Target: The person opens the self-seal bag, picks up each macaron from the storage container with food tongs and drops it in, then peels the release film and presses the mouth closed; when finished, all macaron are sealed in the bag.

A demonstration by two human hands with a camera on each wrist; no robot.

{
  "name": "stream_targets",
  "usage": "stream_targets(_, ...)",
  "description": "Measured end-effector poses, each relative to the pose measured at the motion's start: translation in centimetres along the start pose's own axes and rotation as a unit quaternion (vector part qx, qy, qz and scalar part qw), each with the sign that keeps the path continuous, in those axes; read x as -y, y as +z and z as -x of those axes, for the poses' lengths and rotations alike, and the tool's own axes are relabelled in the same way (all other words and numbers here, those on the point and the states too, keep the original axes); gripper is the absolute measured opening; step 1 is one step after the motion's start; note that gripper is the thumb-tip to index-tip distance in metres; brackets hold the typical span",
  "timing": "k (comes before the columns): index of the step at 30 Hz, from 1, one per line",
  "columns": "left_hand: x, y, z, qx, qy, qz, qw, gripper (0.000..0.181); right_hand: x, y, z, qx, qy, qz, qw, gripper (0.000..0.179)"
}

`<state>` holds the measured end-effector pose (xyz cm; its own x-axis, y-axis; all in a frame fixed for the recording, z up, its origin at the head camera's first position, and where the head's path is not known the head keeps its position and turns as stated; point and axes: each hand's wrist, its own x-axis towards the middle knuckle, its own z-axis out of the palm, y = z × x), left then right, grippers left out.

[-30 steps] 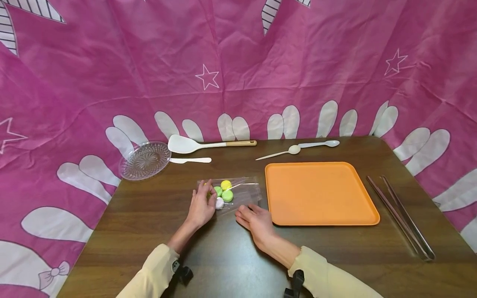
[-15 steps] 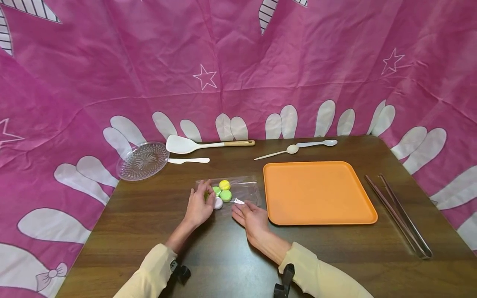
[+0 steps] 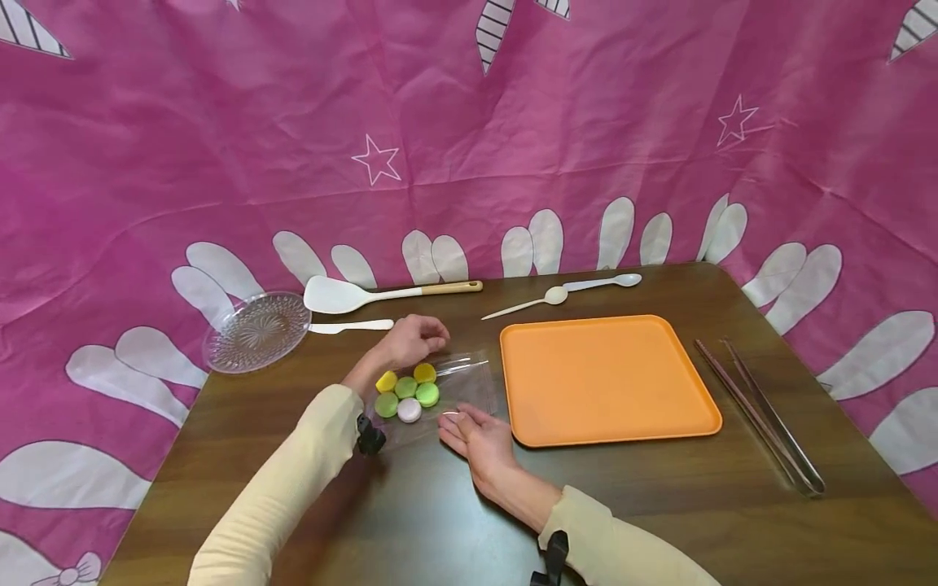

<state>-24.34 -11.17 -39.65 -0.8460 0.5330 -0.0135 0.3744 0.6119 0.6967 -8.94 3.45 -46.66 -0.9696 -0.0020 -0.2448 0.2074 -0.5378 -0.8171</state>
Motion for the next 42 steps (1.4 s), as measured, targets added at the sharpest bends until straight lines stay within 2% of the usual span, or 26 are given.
stream_targets(3,0.2,-0.1,-1.2,0.109,-0.013,0.025,0.9936,0.023,-0.3,0.1,0.1,0.000,0.004,0.001,1.0000,0.040)
stream_targets(5,0.3,0.1,-1.8,0.152,-0.025,0.049,0.9869,0.027,-0.4,0.1,0.1,-0.002,0.003,0.000,1.0000,0.040)
stream_targets(7,0.3,0.4,-2.3,0.169,-0.034,0.063,0.9830,0.030,-0.4,0.1,0.1,-0.004,0.003,-0.004,1.0000,0.040)
stream_targets(10,0.2,0.9,-2.9,0.181,-0.066,0.093,0.9767,0.030,-0.3,0.1,0.1,-0.006,0.003,-0.005,1.0000,0.039)
stream_targets(12,0.2,1.3,-3.3,0.183,-0.075,0.087,0.9764,0.025,-0.2,0.0,0.1,-0.006,0.006,-0.004,1.0000,0.039)
stream_targets(14,0.3,1.4,-3.2,0.172,-0.073,0.064,0.9803,0.019,-0.1,0.1,0.2,-0.001,0.007,-0.001,1.0000,0.039)
stream_targets(18,0.2,1.4,-2.8,0.128,-0.052,0.011,0.9903,0.007,-0.1,0.3,0.5,0.005,-0.002,0.005,1.0000,0.041)
stream_targets(22,0.1,1.5,-1.7,0.095,-0.038,0.038,0.9940,0.009,-0.3,0.0,1.1,0.007,-0.027,0.033,0.9990,0.036)
stream_targets(27,-0.2,1.6,0.5,0.049,-0.022,0.110,0.9925,0.010,0.2,-1.5,2.5,0.033,-0.061,0.085,0.9940,0.028)
stream_targets(31,-0.3,1.8,3.1,-0.011,-0.006,0.146,0.9892,0.011,1.7,-3.1,3.5,0.060,-0.084,0.129,0.9863,0.028)
stream_targets(33,-0.6,1.8,4.6,-0.048,0.003,0.151,0.9874,0.011,2.9,-3.7,3.8,0.065,-0.101,0.170,0.9780,0.025)
stream_targets(35,-0.9,2.1,6.0,-0.085,0.005,0.166,0.9824,0.011,4.1,-4.3,4.1,0.066,-0.124,0.218,0.9659,0.020)
stream_targets(37,-1.3,2.5,7.5,-0.116,0.005,0.197,0.9735,0.010,5.4,-4.7,4.2,0.065,-0.153,0.265,0.9497,0.015)
stream_targets(41,-2.9,3.3,10.4,-0.161,0.003,0.286,0.9447,0.011,7.7,-5.1,4.6,0.086,-0.225,0.314,0.9185,0.011)
stream_targets(42,-3.4,3.4,11.2,-0.175,0.010,0.294,0.9398,0.011,8.2,-5.0,4.8,0.095,-0.243,0.316,0.9119,0.010)
